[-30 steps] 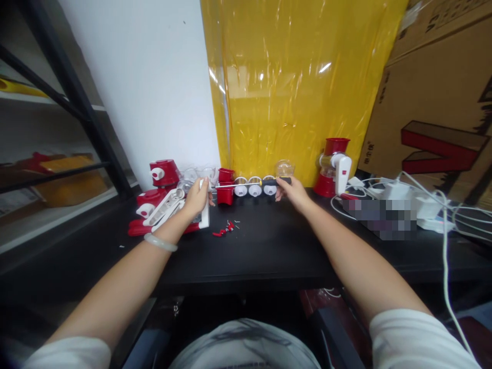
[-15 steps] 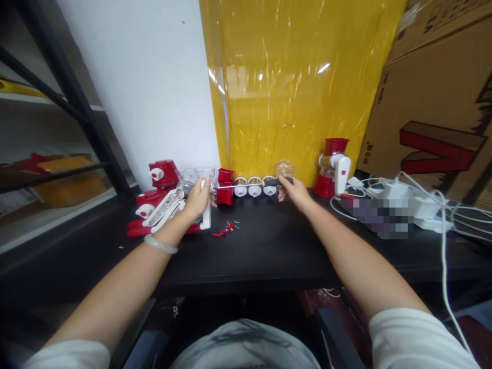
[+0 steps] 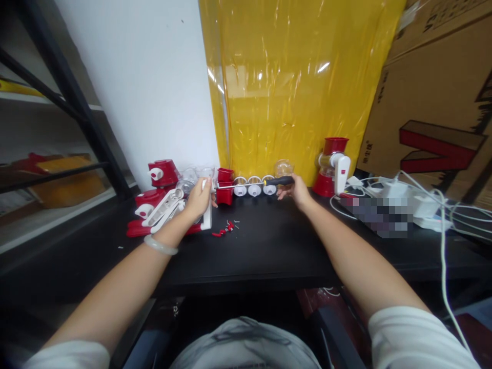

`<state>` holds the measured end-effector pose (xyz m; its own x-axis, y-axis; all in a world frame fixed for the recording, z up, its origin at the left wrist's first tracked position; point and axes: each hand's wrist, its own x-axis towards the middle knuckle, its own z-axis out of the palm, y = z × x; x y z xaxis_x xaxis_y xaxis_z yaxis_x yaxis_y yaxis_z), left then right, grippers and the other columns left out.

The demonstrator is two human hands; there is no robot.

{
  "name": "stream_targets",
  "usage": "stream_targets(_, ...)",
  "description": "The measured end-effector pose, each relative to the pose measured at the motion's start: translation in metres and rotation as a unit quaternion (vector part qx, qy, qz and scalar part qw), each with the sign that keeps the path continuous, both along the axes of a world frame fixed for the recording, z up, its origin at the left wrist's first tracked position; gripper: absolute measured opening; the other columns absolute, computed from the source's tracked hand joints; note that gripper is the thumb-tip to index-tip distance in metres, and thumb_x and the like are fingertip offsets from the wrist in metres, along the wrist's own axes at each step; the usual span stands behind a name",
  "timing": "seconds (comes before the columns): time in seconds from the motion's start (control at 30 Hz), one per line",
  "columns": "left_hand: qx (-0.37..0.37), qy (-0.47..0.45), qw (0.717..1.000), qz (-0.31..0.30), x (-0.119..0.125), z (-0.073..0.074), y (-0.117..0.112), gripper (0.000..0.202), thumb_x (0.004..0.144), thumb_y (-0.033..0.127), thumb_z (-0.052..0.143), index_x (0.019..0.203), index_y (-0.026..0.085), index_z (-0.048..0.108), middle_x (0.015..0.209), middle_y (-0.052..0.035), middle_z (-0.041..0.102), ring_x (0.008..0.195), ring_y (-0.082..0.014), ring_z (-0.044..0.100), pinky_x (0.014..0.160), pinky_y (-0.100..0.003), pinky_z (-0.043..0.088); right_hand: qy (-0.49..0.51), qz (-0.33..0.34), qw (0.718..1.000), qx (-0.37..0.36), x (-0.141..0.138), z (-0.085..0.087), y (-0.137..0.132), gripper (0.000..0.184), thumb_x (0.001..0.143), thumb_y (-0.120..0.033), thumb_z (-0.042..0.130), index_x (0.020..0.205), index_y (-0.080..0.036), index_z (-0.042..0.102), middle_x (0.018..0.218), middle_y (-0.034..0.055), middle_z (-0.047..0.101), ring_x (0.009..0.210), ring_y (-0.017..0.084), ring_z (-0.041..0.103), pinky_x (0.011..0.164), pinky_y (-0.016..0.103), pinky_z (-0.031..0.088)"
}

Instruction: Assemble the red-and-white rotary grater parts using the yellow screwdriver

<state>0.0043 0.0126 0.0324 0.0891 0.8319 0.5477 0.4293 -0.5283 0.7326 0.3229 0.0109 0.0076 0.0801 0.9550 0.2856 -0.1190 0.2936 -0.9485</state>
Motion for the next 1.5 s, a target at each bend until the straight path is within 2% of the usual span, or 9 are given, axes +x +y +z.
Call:
stream_targets(0.2,0.002,0.017,1.0,0.003,0.0002,-0.0003,0.0004,0.035,0.096,0.053,0.033,0.09,0.022,0.046,0.052,0.0047,0.055,0.041,-0.0158,0.06,0.048,-0.026,0.044,0.06,-0.016,0.998,0.014,-0.0028,0.0043,-0.0031,0.035,0.086,-0.04,0.039,0.101,-0.016,0.059,0.061,0.0044,0.064,0.046,0.018,0.06,0.052,0.033,0.05)
stream_targets(0.43,0.003,0.043,0.999,0.002,0.0013,-0.0017,-0.0018,0.039,0.096,0.056,0.032,0.093,0.021,0.049,0.053,0.0042,0.055,0.043,-0.0163,0.06,0.053,-0.028,0.046,0.092,-0.008,0.995,0.026,-0.0033,0.004,-0.0042,0.023,0.085,-0.038,0.046,0.094,-0.019,0.056,0.059,0.0019,0.06,0.049,0.015,0.058,0.049,0.027,0.047)
stream_targets(0.73,0.004,0.03,1.0,-0.007,0.0014,-0.0017,-0.0016,0.037,0.096,0.055,0.032,0.092,0.021,0.047,0.053,0.0041,0.055,0.042,-0.0163,0.06,0.048,-0.027,0.044,0.075,-0.033,0.995,0.055,-0.0028,0.0011,-0.0009,0.021,0.083,-0.042,0.053,0.089,-0.021,0.052,0.046,-0.0049,0.051,0.038,0.013,0.051,0.042,0.023,0.041)
stream_targets(0.93,0.002,0.032,0.999,-0.003,0.0016,-0.0018,-0.0023,0.036,0.096,0.054,0.033,0.093,0.022,0.048,0.053,0.0045,0.055,0.042,-0.0159,0.06,0.049,-0.027,0.044,0.041,-0.053,0.996,0.064,-0.0031,0.0006,0.0,0.03,0.082,-0.051,0.056,0.089,-0.023,0.049,0.041,-0.008,0.046,0.031,0.013,0.043,0.036,0.025,0.037)
stream_targets(1.03,0.001,0.031,1.0,-0.003,0.0018,-0.0013,-0.0031,0.037,0.096,0.055,0.033,0.093,0.022,0.049,0.053,0.0042,0.055,0.042,-0.0164,0.059,0.049,-0.027,0.044,0.029,-0.071,0.995,0.057,-0.0032,0.0018,-0.0005,0.035,0.083,-0.057,0.052,0.09,-0.023,0.049,0.04,-0.0075,0.045,0.031,0.014,0.044,0.037,0.026,0.037)
stream_targets(1.13,0.0,0.029,1.0,-0.004,0.0019,-0.0007,-0.0039,0.038,0.095,0.056,0.033,0.093,0.022,0.049,0.053,0.0036,0.055,0.042,-0.0172,0.06,0.05,-0.028,0.044,0.037,-0.06,0.997,0.044,-0.0041,0.0038,-0.0026,0.041,0.085,-0.061,0.042,0.093,-0.022,0.051,0.045,-0.0039,0.05,0.037,0.016,0.051,0.041,0.029,0.042)
stream_targets(1.27,-0.006,0.025,1.0,-0.002,0.002,-0.0005,-0.0042,0.041,0.094,0.06,0.034,0.092,0.022,0.049,0.053,0.0034,0.056,0.043,-0.0171,0.059,0.05,-0.028,0.044,0.054,-0.039,0.997,0.028,-0.0052,0.0047,-0.0053,0.042,0.086,-0.055,0.035,0.098,-0.02,0.055,0.055,0.0013,0.059,0.048,0.019,0.059,0.046,0.03,0.047)
stream_targets(1.5,0.0,0.032,0.999,0.0,0.0018,-0.0013,-0.0023,0.041,0.095,0.059,0.032,0.092,0.022,0.049,0.053,0.004,0.055,0.043,-0.0166,0.06,0.049,-0.027,0.044,0.059,-0.026,0.997,0.038,-0.0017,0.0041,-0.0044,0.033,0.079,-0.035,0.043,0.097,-0.016,0.062,0.061,0.004,0.063,0.053,0.019,0.061,0.049,0.031,0.049)
